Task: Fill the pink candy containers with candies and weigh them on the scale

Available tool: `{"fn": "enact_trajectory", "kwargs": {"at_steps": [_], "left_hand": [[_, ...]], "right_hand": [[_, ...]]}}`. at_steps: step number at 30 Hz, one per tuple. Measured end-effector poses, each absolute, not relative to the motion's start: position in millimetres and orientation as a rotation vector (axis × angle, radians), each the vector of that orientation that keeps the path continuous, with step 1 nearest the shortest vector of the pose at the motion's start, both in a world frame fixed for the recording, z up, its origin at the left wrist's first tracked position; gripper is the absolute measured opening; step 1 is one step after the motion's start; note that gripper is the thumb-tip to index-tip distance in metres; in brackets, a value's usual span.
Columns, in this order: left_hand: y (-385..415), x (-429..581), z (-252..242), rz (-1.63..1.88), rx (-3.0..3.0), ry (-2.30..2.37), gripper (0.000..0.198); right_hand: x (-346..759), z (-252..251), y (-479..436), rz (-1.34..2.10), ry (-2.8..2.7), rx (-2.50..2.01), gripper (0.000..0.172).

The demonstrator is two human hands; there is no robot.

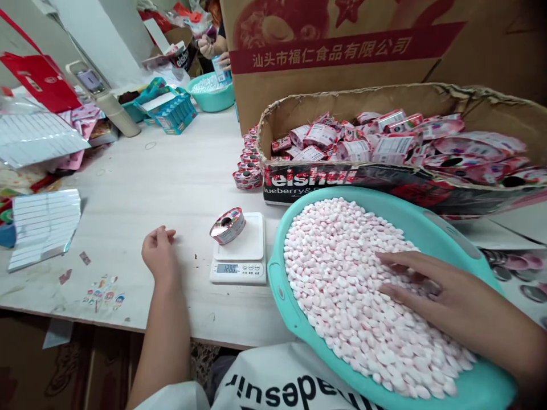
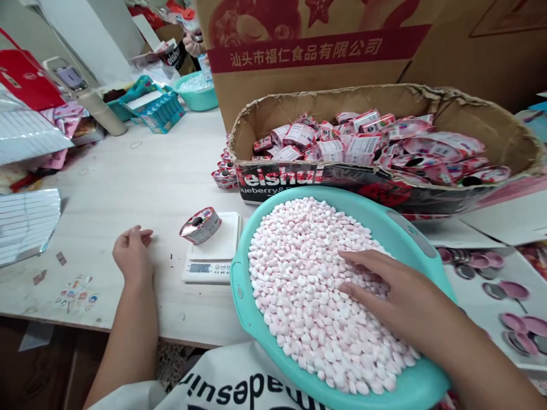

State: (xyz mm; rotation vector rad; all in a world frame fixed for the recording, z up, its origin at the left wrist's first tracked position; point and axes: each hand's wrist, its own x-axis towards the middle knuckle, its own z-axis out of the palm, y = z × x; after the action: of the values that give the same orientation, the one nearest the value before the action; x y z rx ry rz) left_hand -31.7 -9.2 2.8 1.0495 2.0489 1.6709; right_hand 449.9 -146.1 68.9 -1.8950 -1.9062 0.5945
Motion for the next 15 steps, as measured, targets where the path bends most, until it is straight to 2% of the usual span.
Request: {"fn": "enact_trajectory", "kwargs": {"at_steps": [7,11,15], "left_hand": [[-1,-32,3,2.004,0.966,1.900,0.025],[-4,-29,7,2.076,0.994,1.834,0.024],[-9,-27,8,2.101,1.067,1.748,0.031]], "right_hand": [[458,57,-138,0.530,-1.945,-1.855,0.033],[456,56,-141,0.385,-2.021,-1.834,0.026],[458,50,-146,0.279,-2.038,-1.848,0.020]]}}
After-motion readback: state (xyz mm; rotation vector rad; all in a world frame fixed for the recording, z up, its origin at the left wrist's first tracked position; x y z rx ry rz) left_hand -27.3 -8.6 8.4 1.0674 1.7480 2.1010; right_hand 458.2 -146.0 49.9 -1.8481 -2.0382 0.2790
